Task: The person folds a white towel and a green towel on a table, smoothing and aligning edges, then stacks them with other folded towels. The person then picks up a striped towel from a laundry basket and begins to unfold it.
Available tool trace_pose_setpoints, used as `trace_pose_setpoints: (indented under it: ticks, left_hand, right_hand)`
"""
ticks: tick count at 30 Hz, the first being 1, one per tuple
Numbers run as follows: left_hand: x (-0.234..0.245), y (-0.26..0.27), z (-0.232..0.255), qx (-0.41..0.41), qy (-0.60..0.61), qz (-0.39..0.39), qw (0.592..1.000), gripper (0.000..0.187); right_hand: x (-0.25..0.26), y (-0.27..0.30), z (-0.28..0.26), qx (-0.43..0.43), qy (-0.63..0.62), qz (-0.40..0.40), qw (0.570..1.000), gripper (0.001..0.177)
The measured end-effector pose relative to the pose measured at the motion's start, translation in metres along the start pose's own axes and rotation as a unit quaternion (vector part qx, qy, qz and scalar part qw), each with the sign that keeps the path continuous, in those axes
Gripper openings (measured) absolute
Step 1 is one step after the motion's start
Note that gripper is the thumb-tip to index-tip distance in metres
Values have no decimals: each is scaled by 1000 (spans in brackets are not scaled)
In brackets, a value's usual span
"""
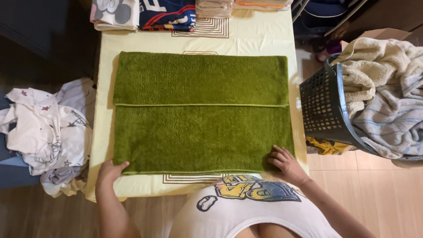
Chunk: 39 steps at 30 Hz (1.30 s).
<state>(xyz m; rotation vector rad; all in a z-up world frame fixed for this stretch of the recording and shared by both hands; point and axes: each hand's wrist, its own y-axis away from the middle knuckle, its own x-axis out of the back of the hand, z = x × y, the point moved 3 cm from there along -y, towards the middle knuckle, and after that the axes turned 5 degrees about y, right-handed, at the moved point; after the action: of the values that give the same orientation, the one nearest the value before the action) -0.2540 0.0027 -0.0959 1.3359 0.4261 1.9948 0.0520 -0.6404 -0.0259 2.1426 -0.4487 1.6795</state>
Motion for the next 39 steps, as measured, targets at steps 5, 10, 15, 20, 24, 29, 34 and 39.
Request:
trace_pose_setpoints:
  ticks: [5, 10, 15, 20, 24, 29, 34, 39]
  left_hand:
    - [20, 44, 24, 58, 219, 42, 973, 81]
    - [50, 88, 73, 24, 392, 56, 918, 64]
    - [72, 85, 134, -82, 550, 1, 831, 51]
    - [83, 55, 192, -234, 537, -71, 807, 55]
    - [84, -15, 229, -224, 445, 41, 866, 38]
    - [83, -112, 251, -266, 310, 180, 895, 19]
    - [71, -177, 265, -223, 301, 232, 898, 21]
    - [52, -196, 288, -230, 209, 246, 918, 23]
  right_hand:
    - [-15, 13, 15, -96, 91, -12, 991, 55]
    - [-2, -5, 45, -172, -20, 18, 985, 36]
    - [38, -33, 105, -421, -375, 43, 825, 41]
    - [74, -95, 164, -392, -384, 94, 831, 27]
    - [86, -149, 208, -264, -412, 217, 845, 21]
    - [80, -198, 246, -285, -410, 232, 835, 17]
    - [59, -225, 282, -307, -471, 270, 782, 16]
    - [26, -245, 308, -333, -392, 280, 811, 15]
